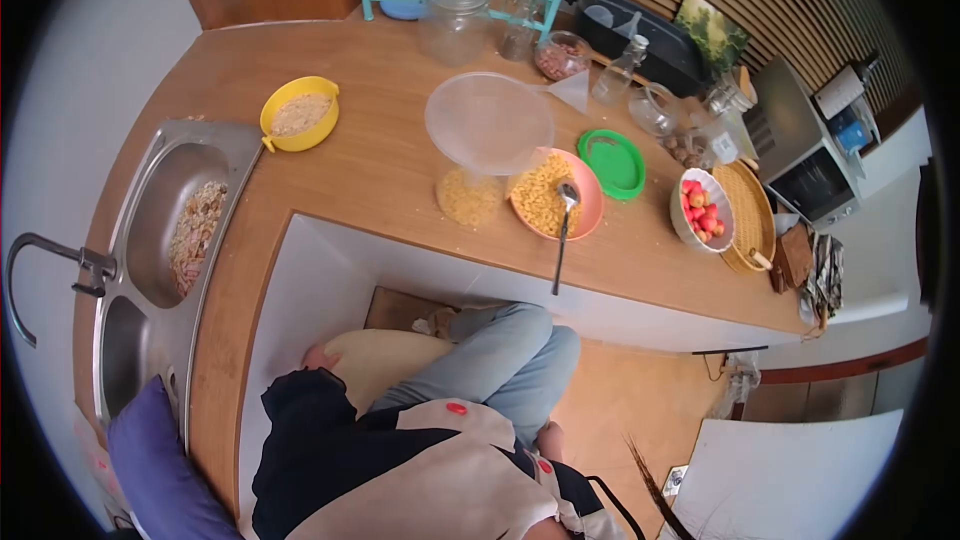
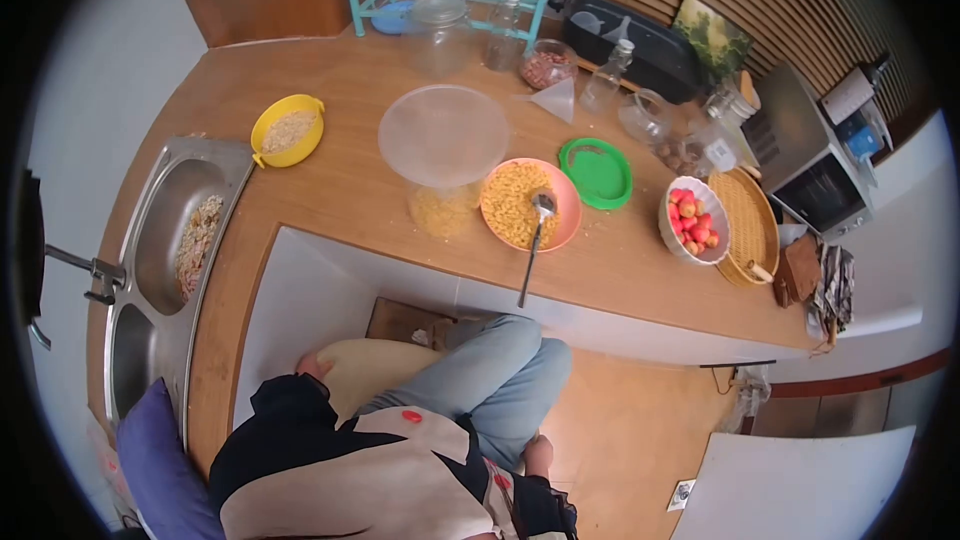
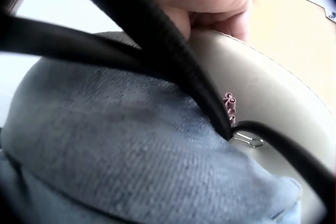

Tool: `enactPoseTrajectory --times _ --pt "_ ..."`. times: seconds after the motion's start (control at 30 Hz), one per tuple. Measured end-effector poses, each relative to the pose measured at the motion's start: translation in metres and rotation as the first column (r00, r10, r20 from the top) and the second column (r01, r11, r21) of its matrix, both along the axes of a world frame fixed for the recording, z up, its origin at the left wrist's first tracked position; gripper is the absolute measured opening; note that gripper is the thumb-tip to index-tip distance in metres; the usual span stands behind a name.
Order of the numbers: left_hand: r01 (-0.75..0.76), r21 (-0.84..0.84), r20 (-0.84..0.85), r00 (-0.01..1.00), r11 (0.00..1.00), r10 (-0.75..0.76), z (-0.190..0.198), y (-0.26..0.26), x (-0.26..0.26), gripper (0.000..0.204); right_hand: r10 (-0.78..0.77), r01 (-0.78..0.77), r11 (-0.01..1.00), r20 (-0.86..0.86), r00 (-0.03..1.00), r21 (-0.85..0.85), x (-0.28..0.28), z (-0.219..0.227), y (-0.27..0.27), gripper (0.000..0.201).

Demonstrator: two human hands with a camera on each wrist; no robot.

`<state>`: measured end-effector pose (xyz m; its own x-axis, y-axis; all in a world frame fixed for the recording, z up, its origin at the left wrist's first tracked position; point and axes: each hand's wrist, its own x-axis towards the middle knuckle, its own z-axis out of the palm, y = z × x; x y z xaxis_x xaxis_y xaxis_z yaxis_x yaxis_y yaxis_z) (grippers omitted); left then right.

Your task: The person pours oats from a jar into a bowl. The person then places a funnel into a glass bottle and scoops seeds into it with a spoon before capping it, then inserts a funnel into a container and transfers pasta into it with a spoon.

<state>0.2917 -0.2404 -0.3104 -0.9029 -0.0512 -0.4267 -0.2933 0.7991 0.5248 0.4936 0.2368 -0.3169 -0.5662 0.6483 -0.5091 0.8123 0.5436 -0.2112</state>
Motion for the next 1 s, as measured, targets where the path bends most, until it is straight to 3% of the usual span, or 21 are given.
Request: enactPoseTrajectory --times 0.07,0.13,0.17,0.23,0.27,0.33,0.43,0.53,0.57,0.63,0.77,0.83,0.93,1.0 --pt "0.000 0.113 -0.071 0.997 0.994 0.008 0.004 0.009 -0.010 0.039 -0.012 0.013 1.000 -0.030 0.999 0.028 -0.005 0.002 0.001 0.021" --pt "-0.044 -0.040 -0.002 0.999 0.998 0.044 -0.011 -0.002 -0.004 0.040 -0.004 0.007 1.000 -0.080 0.997 0.030 -0.006 0.004 -0.003 0.018" --pt "-0.033 -0.023 -0.015 0.999 0.999 0.033 -0.027 -0.012 -0.001 0.040 -0.014 0.019 0.999 -0.094 0.995 0.046 -0.004 0.003 -0.004 0.018" --pt "0.012 0.182 -0.025 1.000 0.983 -0.008 -0.050 -0.021 -0.004 0.041 0.003 0.002 0.999 -0.118 0.993 0.040 -0.001 -0.008 0.001 0.017" --pt "0.015 0.196 -0.037 0.999 0.981 -0.008 -0.053 -0.019 -0.006 0.041 -0.006 0.010 0.999 -0.123 0.992 0.033 0.000 -0.015 0.004 0.019" --pt "-0.015 0.082 0.031 0.999 0.997 0.012 -0.031 -0.010 -0.007 0.041 0.011 -0.007 0.999 -0.107 0.994 0.043 0.001 -0.024 0.010 0.021" --pt "-0.037 0.113 0.019 0.999 0.993 0.035 -0.009 -0.004 -0.004 0.040 -0.005 0.002 1.000 -0.112 0.994 -0.021 -0.003 -0.027 0.012 0.026" --pt "0.007 0.104 0.040 0.999 0.995 -0.011 -0.040 -0.015 -0.009 0.042 0.045 -0.045 0.999 -0.072 0.996 0.006 0.000 -0.030 0.013 0.030" --pt "0.008 0.095 0.045 0.999 0.995 -0.013 -0.030 -0.012 -0.006 0.042 0.043 -0.043 0.999 -0.068 0.997 -0.003 0.002 -0.033 0.014 0.030" --pt "-0.020 -0.091 0.014 1.000 0.996 0.021 -0.007 0.001 -0.007 0.041 -0.001 0.002 1.000 -0.113 0.994 0.004 0.000 -0.040 0.014 0.030" --pt "0.019 -0.063 -0.067 0.998 0.998 -0.023 -0.054 -0.016 -0.006 0.043 -0.040 0.037 0.999 -0.100 0.994 -0.034 0.001 -0.041 0.018 0.029" --pt "0.122 -0.095 -0.157 0.978 0.988 -0.136 -0.064 -0.024 -0.007 0.036 -0.067 0.057 0.996 -0.165 0.984 -0.066 0.001 -0.041 0.017 0.028" --pt "0.100 -0.027 -0.106 0.989 0.995 -0.102 -0.049 -0.019 -0.007 0.037 -0.054 0.047 0.998 -0.178 0.983 -0.042 0.010 -0.050 0.015 0.028" --pt "0.095 -0.084 -0.127 0.986 0.992 -0.105 -0.040 -0.012 -0.007 0.038 -0.060 0.055 0.998 -0.195 0.979 -0.032 0.002 -0.051 0.017 0.027"
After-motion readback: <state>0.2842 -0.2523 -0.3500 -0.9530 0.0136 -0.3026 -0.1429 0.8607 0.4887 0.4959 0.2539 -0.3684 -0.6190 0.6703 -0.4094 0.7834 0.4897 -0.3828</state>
